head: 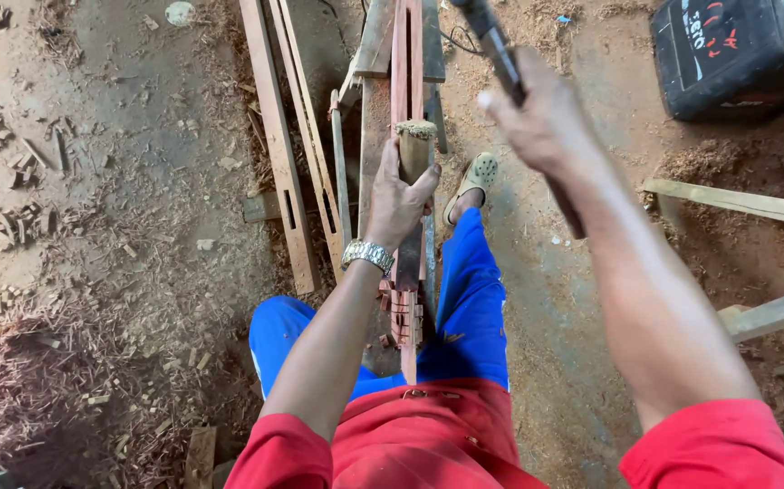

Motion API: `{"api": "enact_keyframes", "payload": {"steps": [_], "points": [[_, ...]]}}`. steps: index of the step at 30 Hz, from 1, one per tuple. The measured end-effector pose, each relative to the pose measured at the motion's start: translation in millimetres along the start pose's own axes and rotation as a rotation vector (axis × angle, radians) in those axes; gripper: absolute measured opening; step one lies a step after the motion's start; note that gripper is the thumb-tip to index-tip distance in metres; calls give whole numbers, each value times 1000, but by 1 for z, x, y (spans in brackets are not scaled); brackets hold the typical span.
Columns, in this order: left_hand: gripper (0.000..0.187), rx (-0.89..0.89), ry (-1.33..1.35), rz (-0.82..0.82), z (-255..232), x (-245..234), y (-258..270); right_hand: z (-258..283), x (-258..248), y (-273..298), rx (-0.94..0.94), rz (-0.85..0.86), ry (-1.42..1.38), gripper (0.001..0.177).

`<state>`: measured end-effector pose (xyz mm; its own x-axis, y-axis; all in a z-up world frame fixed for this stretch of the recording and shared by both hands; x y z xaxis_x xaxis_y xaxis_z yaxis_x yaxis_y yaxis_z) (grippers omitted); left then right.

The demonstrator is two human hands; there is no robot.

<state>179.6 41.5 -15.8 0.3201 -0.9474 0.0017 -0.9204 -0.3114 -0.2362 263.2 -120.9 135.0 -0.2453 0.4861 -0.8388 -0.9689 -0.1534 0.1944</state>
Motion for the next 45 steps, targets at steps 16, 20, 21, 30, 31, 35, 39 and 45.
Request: {"api": "enact_keyframes", "payload": {"steps": [16,20,21,30,31,35,39,45], "points": [[50,-144,93,82,-11,6,6,-18,50,-45,-414,-47,284,55],[41,-197,163,73,-3,4,11,16,38,0,-127,354,666,55],[39,-166,142,71,-5,2,12,5,32,-7,23,348,500,61],[38,-205,151,92,-10,6,14,5,52,-6,-324,247,465,60],[39,-251,149,100,-4,5,20,0,47,4,-120,348,690,48],[33,-174,106,72,-10,0,22,-22,50,-26,-105,111,116,49],[35,-173,188,92,-15,6,18,-12,52,-18,-233,99,292,29],[31,-227,204,104,-9,6,25,-33,56,-24,7,109,137,28]]}}
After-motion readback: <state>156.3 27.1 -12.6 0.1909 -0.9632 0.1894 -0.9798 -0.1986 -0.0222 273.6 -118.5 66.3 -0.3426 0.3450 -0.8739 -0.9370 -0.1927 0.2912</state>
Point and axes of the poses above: each hand's wrist, its own y-axis away from the middle knuckle, its own x-axis out of the palm, z = x × y, the point moved 10 cm from there along -y, towards the middle knuckle, and after that the axes turned 10 degrees about x, right-handed, at the moved point
